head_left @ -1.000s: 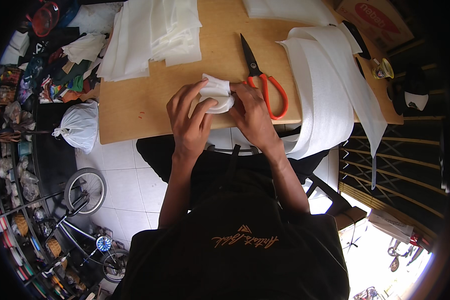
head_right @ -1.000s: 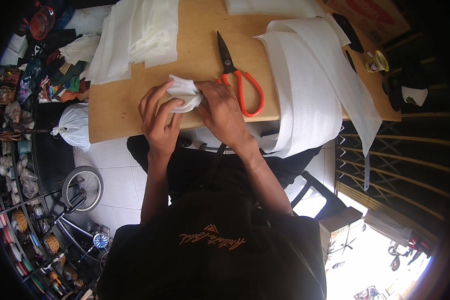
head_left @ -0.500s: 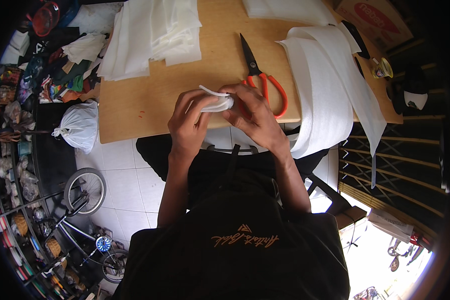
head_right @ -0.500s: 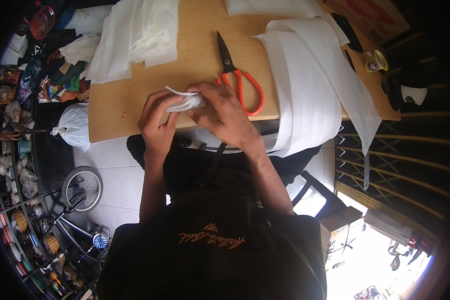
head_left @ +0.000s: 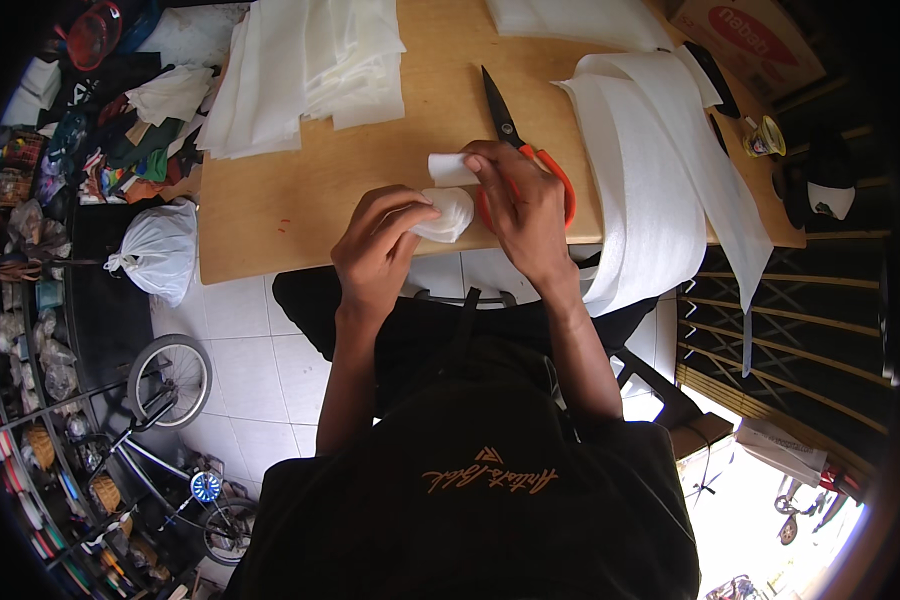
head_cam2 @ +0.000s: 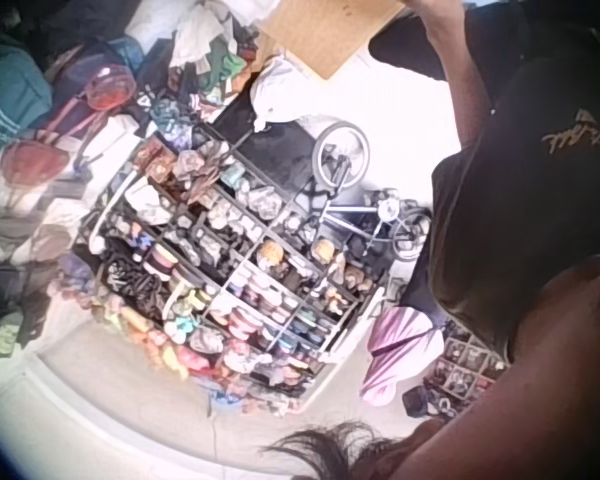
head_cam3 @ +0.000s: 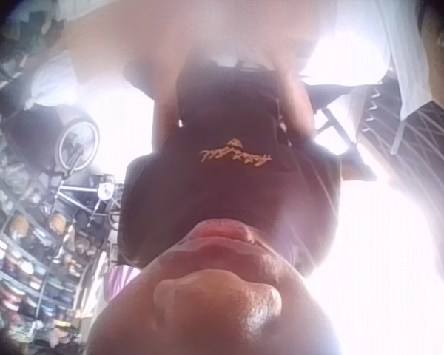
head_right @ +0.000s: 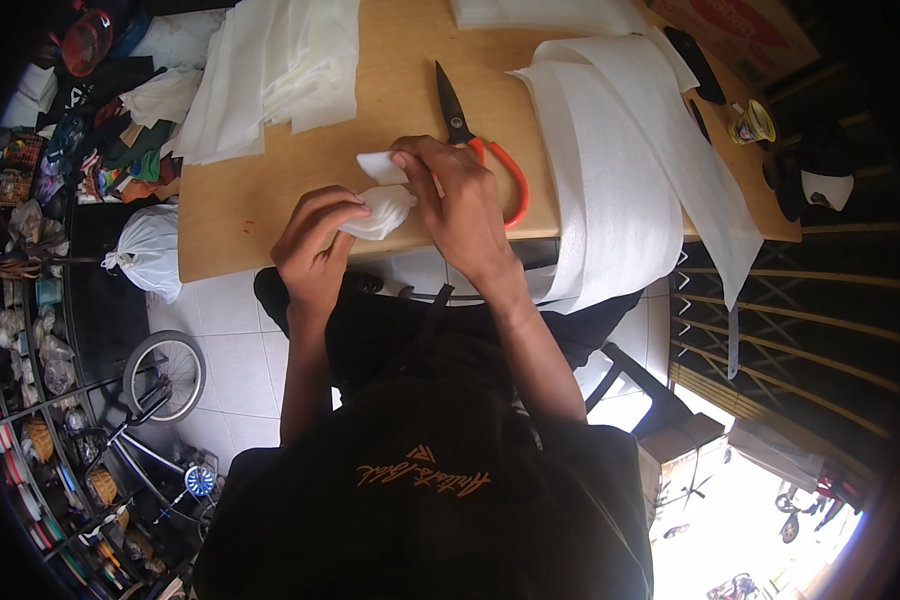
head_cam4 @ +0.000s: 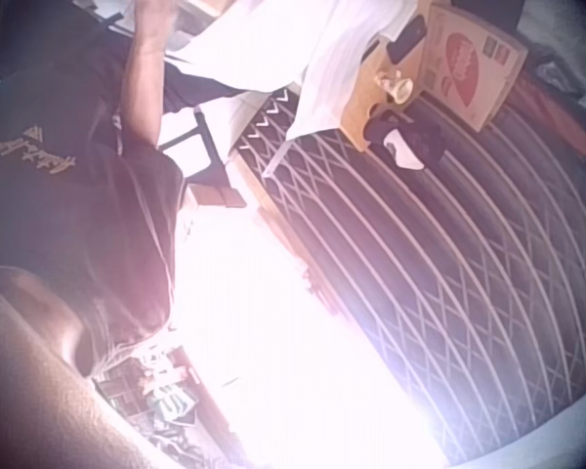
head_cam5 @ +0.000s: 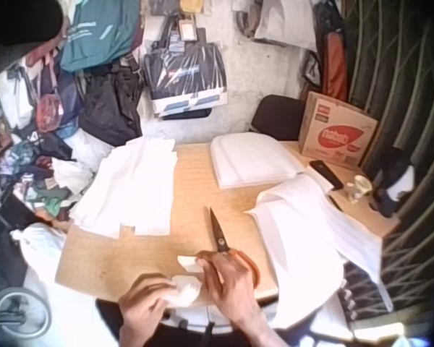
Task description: The person cuts strips of white foam using a pair of scissors and stacks the cut pieces on a wooden table.
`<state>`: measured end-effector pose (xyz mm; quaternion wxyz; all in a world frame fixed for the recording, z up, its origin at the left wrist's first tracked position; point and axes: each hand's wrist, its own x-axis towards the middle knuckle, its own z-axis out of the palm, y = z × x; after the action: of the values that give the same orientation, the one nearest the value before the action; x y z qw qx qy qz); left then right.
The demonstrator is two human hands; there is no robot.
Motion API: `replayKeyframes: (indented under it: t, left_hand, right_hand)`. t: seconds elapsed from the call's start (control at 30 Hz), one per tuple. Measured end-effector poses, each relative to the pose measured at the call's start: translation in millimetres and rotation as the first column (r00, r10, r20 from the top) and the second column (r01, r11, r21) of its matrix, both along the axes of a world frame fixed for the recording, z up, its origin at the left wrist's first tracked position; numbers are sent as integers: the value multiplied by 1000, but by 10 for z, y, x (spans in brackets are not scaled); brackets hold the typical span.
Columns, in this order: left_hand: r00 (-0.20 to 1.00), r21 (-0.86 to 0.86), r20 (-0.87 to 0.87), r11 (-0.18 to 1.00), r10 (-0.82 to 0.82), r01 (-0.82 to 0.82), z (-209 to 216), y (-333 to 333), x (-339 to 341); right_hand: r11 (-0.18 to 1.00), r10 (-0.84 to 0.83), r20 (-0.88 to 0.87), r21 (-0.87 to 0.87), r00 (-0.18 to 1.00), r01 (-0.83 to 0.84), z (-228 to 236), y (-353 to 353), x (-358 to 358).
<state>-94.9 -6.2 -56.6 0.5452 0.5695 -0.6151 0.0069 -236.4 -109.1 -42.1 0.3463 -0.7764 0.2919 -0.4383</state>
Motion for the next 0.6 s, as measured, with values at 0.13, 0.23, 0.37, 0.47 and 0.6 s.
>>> replayKeyframes:
  t: [0.13, 0.23, 0.37, 0.47, 0.6]
  left_hand:
    - [999, 10, -43, 1000, -25, 26, 29, 37, 15]
    - [999, -24, -51, 1000, -7, 6, 26, 18, 14]
    - [997, -10, -80, 1000, 14, -15, 18, 14, 12]
    - [996, 2, -93, 1000, 11, -11, 26, 7, 3]
    - [993, 44, -119, 999, -2, 8, 55, 13, 5]
  right_hand:
    - [952, -146, -13, -275, 989, 137, -47, -89, -2]
    - [989, 117, -62, -78, 991, -122, 57, 17, -44]
    - [975, 202, -15, 103, 979, -199, 116, 139, -51]
    - [972, 214, -19, 100, 977, -211, 97, 132, -55]
    - [966, 232, -15, 124, 973, -229, 99, 126, -69]
